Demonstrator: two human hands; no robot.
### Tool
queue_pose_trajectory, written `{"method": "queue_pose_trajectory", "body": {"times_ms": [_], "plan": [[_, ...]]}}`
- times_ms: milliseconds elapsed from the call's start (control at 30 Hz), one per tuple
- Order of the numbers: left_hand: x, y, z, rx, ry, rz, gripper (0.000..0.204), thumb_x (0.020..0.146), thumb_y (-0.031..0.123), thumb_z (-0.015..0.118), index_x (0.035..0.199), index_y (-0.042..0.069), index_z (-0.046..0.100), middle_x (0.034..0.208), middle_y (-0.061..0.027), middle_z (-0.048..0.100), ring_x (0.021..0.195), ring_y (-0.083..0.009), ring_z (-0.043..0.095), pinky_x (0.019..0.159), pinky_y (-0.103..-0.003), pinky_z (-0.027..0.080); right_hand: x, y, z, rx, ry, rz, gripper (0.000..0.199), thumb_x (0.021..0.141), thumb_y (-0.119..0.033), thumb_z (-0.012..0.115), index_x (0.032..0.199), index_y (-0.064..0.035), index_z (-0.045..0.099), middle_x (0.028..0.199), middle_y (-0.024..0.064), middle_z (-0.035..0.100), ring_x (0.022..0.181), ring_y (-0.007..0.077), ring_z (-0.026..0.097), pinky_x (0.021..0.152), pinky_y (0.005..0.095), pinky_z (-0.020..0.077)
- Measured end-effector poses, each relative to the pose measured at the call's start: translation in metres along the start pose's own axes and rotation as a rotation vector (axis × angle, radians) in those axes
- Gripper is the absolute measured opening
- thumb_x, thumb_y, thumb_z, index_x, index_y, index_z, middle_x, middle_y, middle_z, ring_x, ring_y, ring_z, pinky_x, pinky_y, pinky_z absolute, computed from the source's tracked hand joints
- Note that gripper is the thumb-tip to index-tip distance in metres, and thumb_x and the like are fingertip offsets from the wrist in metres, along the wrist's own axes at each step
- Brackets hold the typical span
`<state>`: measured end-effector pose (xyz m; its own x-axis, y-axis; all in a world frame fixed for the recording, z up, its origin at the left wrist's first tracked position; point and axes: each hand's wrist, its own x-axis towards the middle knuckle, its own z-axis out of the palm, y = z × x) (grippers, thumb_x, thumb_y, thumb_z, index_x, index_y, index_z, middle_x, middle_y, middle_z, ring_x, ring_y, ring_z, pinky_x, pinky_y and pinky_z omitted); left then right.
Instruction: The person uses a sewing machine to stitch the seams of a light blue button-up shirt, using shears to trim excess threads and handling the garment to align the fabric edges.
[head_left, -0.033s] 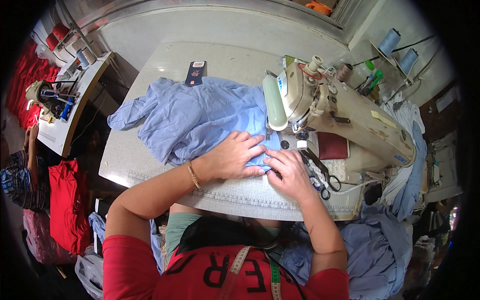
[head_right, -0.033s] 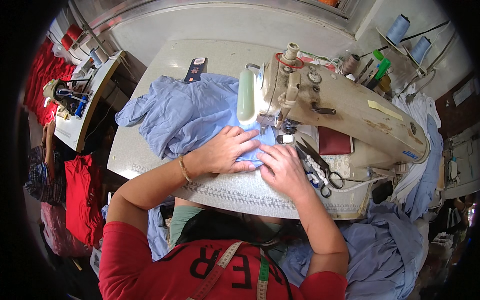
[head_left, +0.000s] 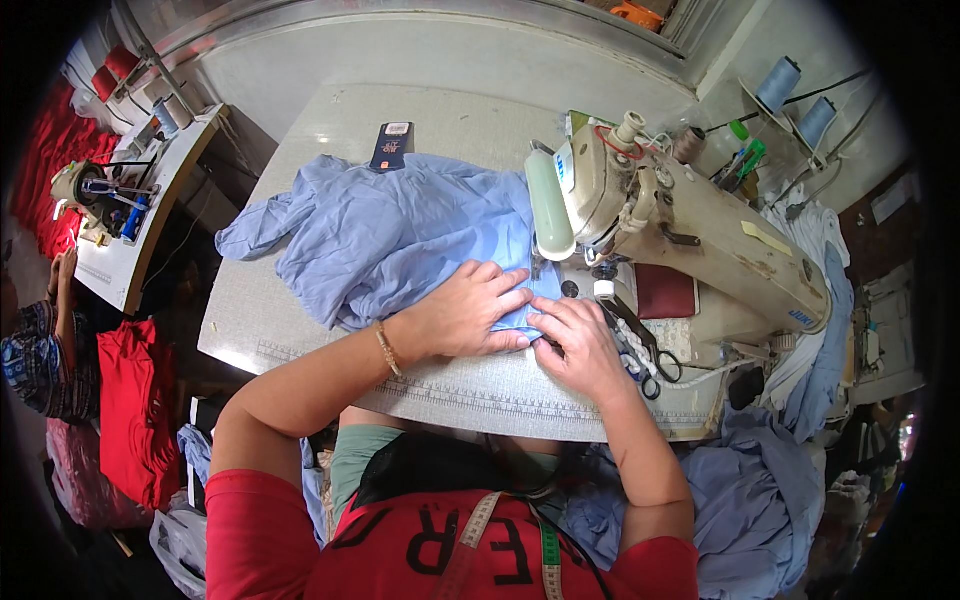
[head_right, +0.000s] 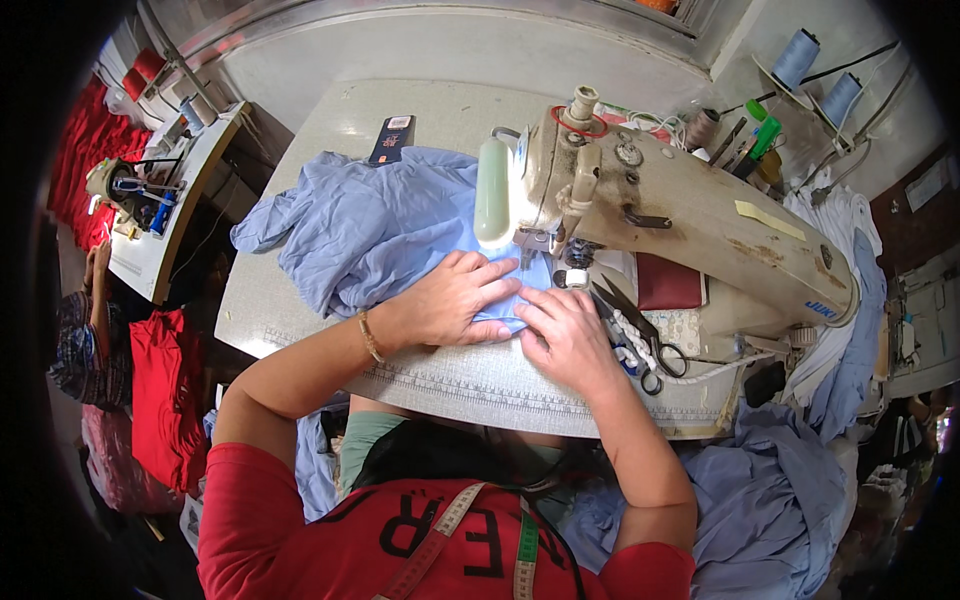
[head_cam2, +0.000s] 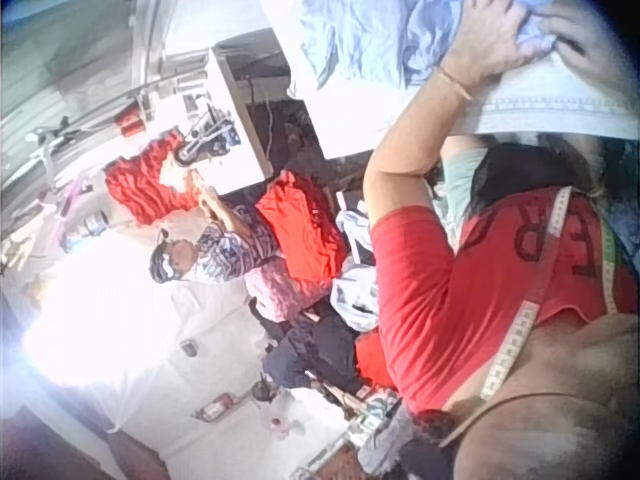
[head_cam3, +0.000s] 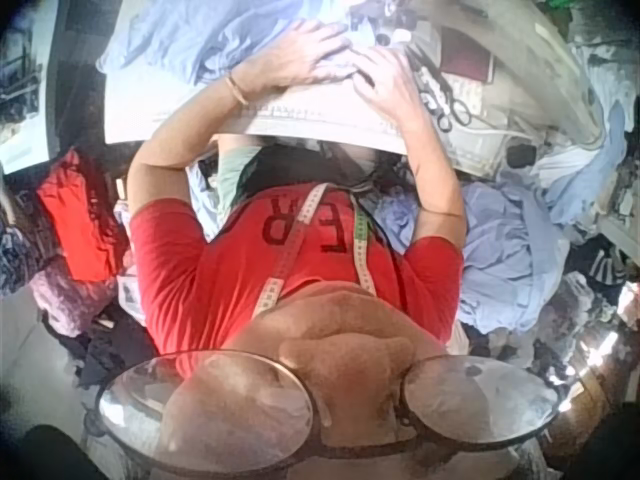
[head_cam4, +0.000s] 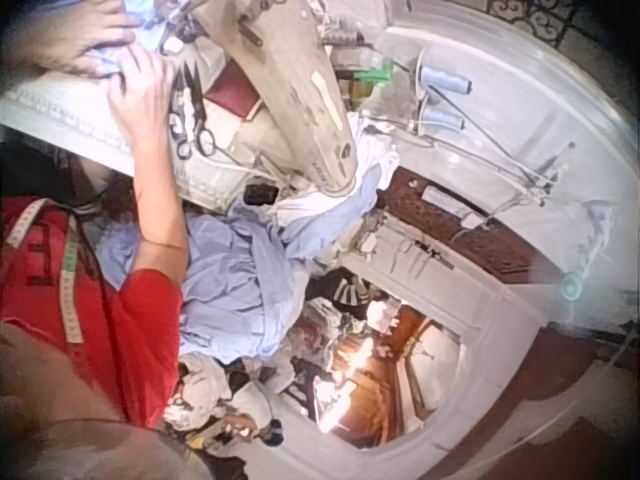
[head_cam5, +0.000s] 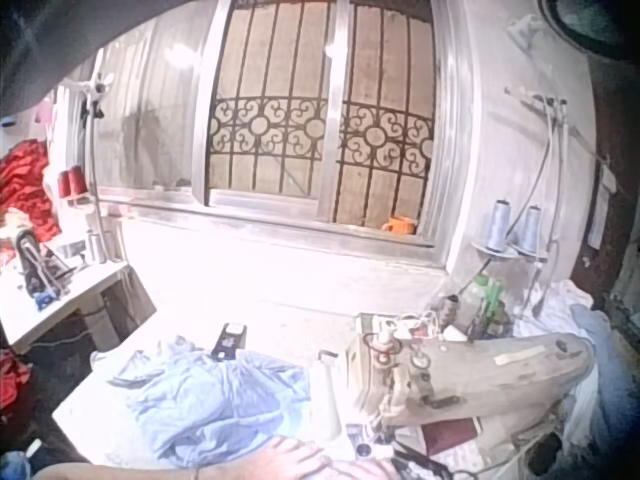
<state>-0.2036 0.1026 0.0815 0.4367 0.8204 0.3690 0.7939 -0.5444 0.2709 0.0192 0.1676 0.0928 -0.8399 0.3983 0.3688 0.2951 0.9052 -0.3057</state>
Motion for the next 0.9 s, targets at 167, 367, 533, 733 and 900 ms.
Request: {"method": "queue_pose_trajectory", "body": {"times_ms": [167,367,533,733,900], "plan": [[0.002,-0.002,0.001,-0.01,-0.008,-0.005,0.058,0.089,0.053,0.054,0.123,0.006,0.056,0.134,-0.0173,0.051,0.11,-0.0338,0.05,0.094,-0.044,0.039,0.002,0.002,-0.001,-0.007,-0.01,0.006,0.028,0.077,-0.015,0.065,0.103,-0.0061,0.068,0.116,0.0098,0.064,0.108,0.0277,0.057,0.095,0.0426,0.0407],[0.004,-0.007,0.0,-0.003,-0.025,-0.009,0.057,0.09,0.052,0.054,0.124,0.007,0.056,0.135,-0.0176,0.05,0.113,-0.0341,0.049,0.095,-0.045,0.038,0.004,0.004,0.001,-0.015,-0.015,0.021,0.029,0.078,-0.016,0.064,0.106,-0.0061,0.067,0.119,0.0098,0.064,0.111,0.0279,0.056,0.094,0.0427,0.0401],[0.006,-0.008,0.002,0.004,-0.008,-0.016,0.058,0.089,0.052,0.056,0.125,0.007,0.056,0.135,-0.0177,0.05,0.113,-0.0344,0.049,0.096,-0.045,0.038,0.002,0.005,0.002,-0.01,-0.01,0.041,0.03,0.079,-0.016,0.063,0.106,-0.006,0.067,0.122,0.0093,0.063,0.112,0.0281,0.055,0.094,0.0429,0.0392],[-0.01,0.02,-0.017,0.078,0.041,-0.009,0.041,0.083,0.039,0.066,0.106,0.006,0.06,0.129,-0.0148,0.053,0.112,-0.0318,0.05,0.097,-0.046,0.037,0.001,0.005,0.004,-0.006,0.02,0.026,0.029,0.079,-0.017,0.063,0.106,-0.0054,0.066,0.122,0.0091,0.063,0.113,0.028,0.054,0.098,0.0428,0.0371],[-0.041,0.031,-0.022,0.073,0.109,-0.065,0.02,0.079,0.016,0.069,0.09,0.005,0.057,0.113,-0.0107,0.056,0.106,-0.0288,0.052,0.094,-0.042,0.04,0.001,0.005,0.004,0.009,0.019,0.025,0.029,0.08,-0.016,0.062,0.106,-0.0049,0.066,0.121,0.0098,0.061,0.114,0.0282,0.053,0.102,0.0436,0.0345]]}}
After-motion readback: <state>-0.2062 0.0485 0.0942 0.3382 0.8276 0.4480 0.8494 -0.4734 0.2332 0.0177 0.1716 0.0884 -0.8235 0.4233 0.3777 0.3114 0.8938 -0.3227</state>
